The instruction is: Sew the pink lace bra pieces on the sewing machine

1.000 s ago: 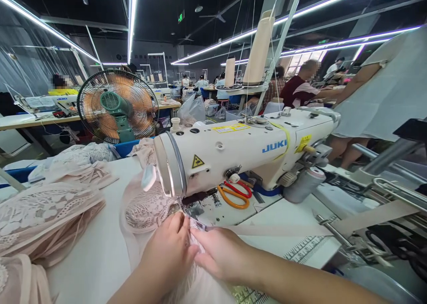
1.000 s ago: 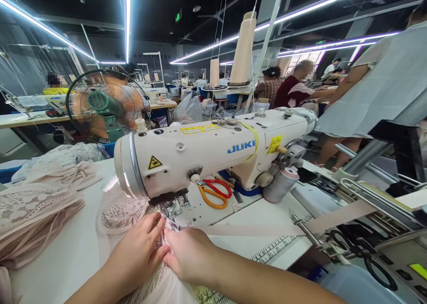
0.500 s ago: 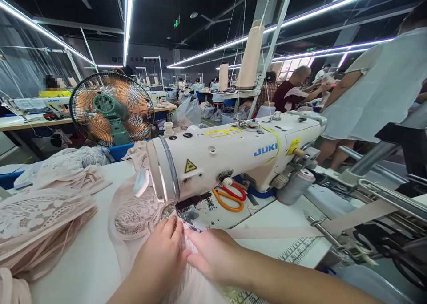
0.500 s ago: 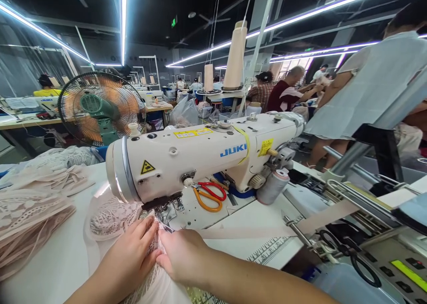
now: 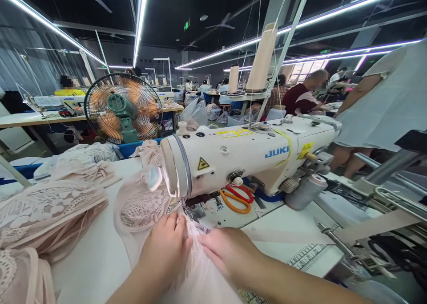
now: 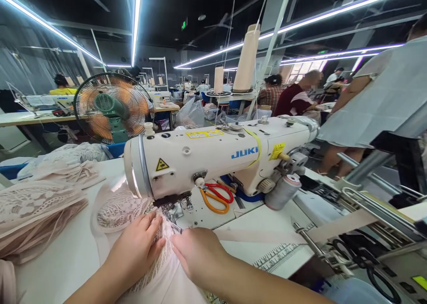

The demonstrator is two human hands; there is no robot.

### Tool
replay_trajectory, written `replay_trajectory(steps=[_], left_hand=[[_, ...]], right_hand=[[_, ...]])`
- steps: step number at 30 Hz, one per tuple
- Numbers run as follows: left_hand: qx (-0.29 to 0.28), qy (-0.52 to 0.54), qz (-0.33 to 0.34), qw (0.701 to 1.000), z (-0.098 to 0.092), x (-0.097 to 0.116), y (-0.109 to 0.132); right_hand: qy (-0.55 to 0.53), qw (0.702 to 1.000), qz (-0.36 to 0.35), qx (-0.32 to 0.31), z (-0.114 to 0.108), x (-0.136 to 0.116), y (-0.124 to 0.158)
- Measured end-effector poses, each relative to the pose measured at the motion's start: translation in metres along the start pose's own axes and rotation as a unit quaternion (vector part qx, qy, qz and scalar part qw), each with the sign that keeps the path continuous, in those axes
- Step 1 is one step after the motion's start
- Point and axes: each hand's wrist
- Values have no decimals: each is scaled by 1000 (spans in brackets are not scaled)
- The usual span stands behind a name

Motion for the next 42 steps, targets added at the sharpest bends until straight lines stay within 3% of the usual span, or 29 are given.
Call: replay_trajectory(steps=[5, 13, 18, 31, 38, 42], left_hand=[[-49, -23, -59, 997, -18, 8, 19], [-191, 2, -111, 975, -40, 19, 30], [-155, -13, -138, 978, -33, 6, 26], [-160, -2, -153, 975, -28, -25, 9], [-118, -5, -128, 985, -24, -46, -4], [-82, 22, -112, 990, -17, -60, -12]], right_hand=[[12, 998, -53, -19, 0, 6, 13], [12, 998, -48, -26, 5, 5, 13], [12, 999, -35, -1, 0, 3, 4], [37, 997, 0, -68, -21, -2, -14], [62, 988, 16, -139, -30, -15, -17], [59, 989, -1, -137, -27, -13, -16]])
Point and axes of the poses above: each hand's wrist, its own y-axis away from the middle knuckle, its own z-axis out of the palm, x = y × z, and after that the axes turned 7 degrees about -x, right-handed
